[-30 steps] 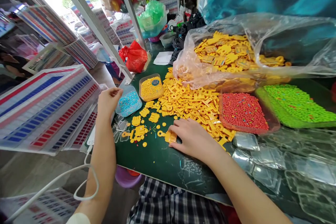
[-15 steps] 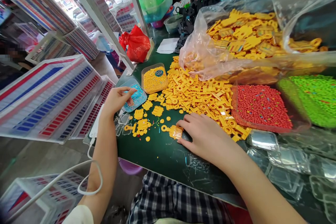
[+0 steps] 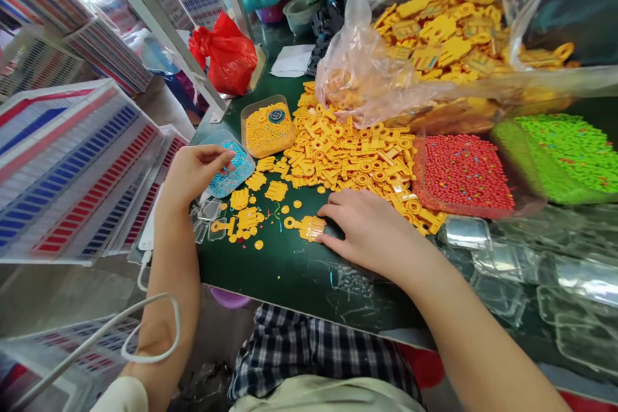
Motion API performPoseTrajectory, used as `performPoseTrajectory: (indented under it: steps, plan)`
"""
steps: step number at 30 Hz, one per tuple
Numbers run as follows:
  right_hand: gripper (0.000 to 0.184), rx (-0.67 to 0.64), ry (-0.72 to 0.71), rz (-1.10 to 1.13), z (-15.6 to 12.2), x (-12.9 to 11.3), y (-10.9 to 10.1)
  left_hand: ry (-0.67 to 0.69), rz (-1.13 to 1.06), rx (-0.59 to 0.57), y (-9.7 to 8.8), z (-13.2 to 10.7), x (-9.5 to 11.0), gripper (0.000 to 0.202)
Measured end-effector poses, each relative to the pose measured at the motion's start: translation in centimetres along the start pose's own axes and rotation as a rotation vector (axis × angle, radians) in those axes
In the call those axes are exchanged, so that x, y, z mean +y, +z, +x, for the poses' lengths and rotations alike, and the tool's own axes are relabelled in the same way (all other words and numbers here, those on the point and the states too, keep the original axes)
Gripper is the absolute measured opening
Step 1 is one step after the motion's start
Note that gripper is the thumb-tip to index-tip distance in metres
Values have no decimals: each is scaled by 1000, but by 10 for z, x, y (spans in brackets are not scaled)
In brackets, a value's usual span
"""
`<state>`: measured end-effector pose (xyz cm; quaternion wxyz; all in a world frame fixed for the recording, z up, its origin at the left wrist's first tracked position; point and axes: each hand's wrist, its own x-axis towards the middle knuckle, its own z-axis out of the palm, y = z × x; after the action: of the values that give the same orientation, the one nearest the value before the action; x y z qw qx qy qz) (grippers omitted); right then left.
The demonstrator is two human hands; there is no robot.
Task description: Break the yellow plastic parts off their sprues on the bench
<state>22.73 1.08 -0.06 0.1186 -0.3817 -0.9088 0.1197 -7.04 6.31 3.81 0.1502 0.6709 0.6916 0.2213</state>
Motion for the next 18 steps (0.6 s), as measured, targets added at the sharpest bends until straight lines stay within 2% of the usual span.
performPoseTrajectory:
  steps: [3, 9, 18]
  plan:
    - [23, -25, 21, 0, 1, -1, -2, -10, -20, -85, 4, 2, 0, 25]
    - [24, -15, 50, -24, -1, -2, 0, -58, 18, -160, 7, 9, -13, 21]
    - [23, -6, 41, -41, -1, -3, 2, 19, 165, -35, 14, 10, -16, 22]
